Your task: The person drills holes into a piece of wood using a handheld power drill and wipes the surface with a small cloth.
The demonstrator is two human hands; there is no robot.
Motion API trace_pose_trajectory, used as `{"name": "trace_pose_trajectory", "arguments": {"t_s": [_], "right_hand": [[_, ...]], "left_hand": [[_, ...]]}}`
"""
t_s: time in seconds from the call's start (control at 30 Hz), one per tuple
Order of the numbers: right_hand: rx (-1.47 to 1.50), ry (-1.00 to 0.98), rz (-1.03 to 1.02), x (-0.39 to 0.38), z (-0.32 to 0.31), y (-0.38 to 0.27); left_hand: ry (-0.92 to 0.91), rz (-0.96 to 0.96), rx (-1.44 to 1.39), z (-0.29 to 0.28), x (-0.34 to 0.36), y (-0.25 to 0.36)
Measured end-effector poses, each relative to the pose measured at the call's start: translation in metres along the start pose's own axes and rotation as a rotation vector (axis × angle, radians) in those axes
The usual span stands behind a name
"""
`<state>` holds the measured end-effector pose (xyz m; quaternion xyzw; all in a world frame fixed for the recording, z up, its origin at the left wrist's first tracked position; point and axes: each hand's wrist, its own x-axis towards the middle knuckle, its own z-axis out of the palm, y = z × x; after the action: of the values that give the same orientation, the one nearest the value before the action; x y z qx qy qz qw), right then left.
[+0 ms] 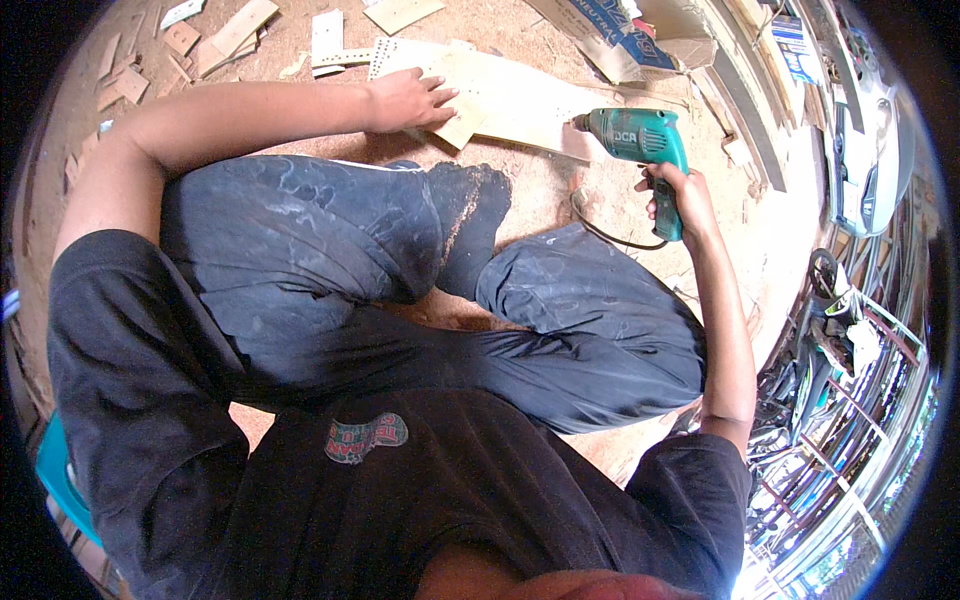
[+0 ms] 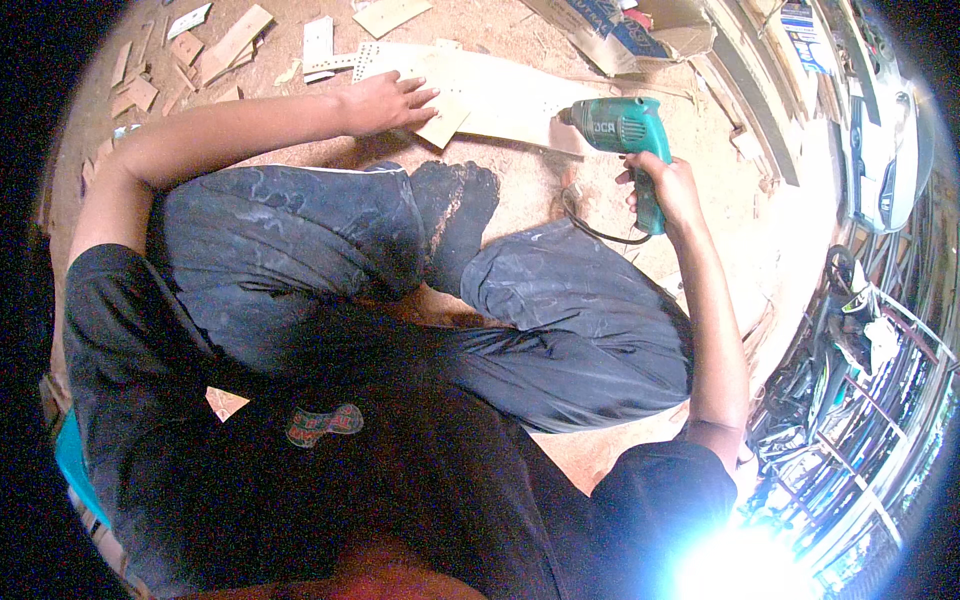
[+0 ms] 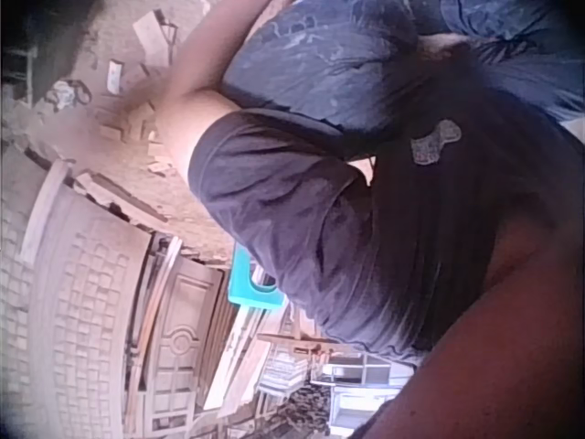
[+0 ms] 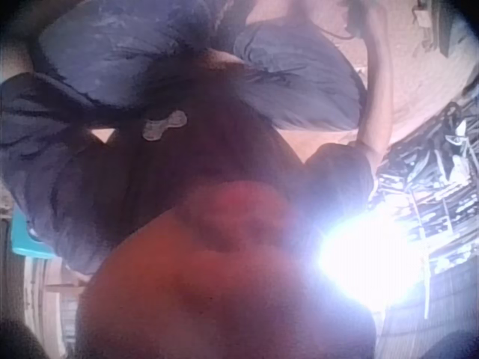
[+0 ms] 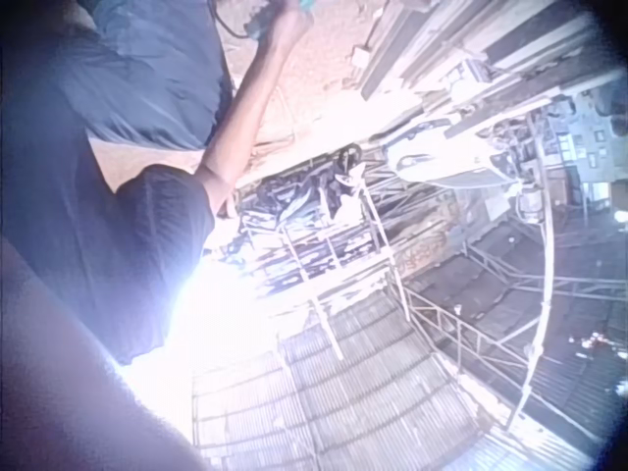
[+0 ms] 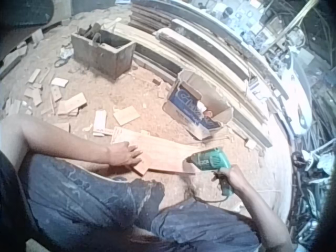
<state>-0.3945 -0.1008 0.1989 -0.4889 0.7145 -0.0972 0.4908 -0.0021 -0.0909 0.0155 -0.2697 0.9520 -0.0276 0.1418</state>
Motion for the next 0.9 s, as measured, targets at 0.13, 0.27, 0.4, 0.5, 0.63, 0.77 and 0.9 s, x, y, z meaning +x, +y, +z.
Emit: {"name": "trace_pose_trajectory", "arguments": {"t_s": [0.13,0.27,0.4,0.5,0.63,0.77,0.9], "right_hand": [[0.003,-0.004,-0.003,0.000,0.000,0.000],[0.004,-0.003,-0.003,-0.002,0.002,-0.002],[0.001,-0.006,-0.007,-0.001,0.001,-0.001],[0.000,-0.008,-0.005,-0.001,0.002,-0.001],[0.004,-0.016,0.008,-0.002,0.001,-0.001],[0.047,-0.092,0.050,0.002,-0.002,0.003],[-0.002,-0.121,0.056,0.005,-0.002,0.007]], "left_hand": [[0.049,0.006,0.007,0.005,0.001,0.000],[0.065,0.006,0.015,0.006,0.001,0.000],[0.020,0.005,-0.002,0.001,0.001,0.000],[-0.021,0.002,-0.019,0.000,0.002,0.000],[-0.013,0.007,0.008,-0.001,0.002,0.000],[-0.034,0.000,0.001,-0.001,0.001,0.001],[-0.055,-0.004,-0.020,0.000,0.001,0.000]]}}
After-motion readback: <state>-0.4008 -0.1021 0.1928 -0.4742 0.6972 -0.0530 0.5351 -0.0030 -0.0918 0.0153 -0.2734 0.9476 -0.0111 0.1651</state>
